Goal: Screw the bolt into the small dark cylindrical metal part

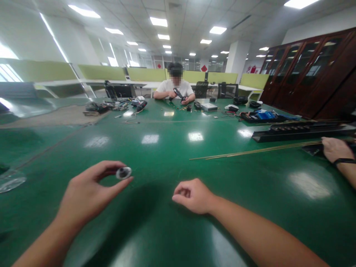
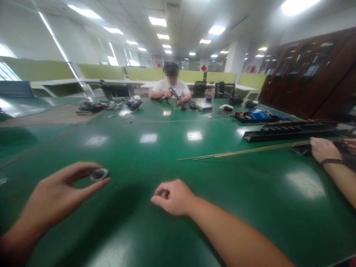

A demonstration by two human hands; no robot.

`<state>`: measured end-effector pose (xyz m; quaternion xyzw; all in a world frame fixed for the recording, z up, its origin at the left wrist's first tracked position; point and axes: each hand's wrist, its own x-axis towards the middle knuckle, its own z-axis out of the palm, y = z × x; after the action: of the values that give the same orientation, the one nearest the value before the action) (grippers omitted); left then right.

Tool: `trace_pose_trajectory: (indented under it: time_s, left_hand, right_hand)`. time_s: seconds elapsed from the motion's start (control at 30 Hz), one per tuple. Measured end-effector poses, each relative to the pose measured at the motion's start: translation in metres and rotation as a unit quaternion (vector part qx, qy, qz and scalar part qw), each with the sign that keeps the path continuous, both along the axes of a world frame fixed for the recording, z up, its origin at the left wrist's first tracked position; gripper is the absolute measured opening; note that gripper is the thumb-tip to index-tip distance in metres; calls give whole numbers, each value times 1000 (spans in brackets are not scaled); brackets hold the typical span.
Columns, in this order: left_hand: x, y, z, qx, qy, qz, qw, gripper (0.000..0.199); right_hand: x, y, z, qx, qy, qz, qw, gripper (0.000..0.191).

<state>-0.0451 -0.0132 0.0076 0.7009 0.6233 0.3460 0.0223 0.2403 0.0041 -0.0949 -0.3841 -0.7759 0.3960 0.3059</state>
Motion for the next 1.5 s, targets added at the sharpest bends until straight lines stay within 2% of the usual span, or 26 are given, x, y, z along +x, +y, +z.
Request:
trace_pose_trajectory:
  time_s: [0.07,0.13,0.2,0.3,0.37,0.47,0.63,0.83,1.1,1.2,1.5]
  left_hand:
    - [31,20,-12,-28,-70,-74,994,44]
    - [60,32,-32,-66,-127,-117,983,38]
    - [78,38,-54,-88,-150,-151,973,32]
    - [84,39,-79,-125,-149,-204,959,28]
    - [81,40,-86,-151,-152,-230,949,27]
    - [76,42,-87,-164,-172,-239,942,26]
    - [78,43,-85,-149,-164,-219,950,23]
    - [80,40,-86,-158,-159,-236,945,33]
    - [81,38,-89,-213,-266,-267,902,29]
    - [81,39,-91,-220,-274,-278,894,28]
    - [82,36,-86,-186,-222,-288,913,21]
  right_hand:
    - [1,2,0,3,15,-17,1000,21]
    - [3,6,-1,9,32,-66,997,18]
    - [4,10,-3,-5,46,-118,992,13]
    - [3,15,-6,-38,48,-136,989,11]
    - [2,15,-7,-30,33,-123,991,14]
    - [1,12,-6,-7,8,-116,993,16]
    - [1,9,-5,-13,0,-111,994,19]
    - [2,8,-6,-26,-2,-106,994,22]
    - [2,7,-5,-22,-13,-96,995,20]
    - [2,7,-5,-19,-15,-98,995,19]
    - [2,7,-5,-22,-30,-95,995,18]
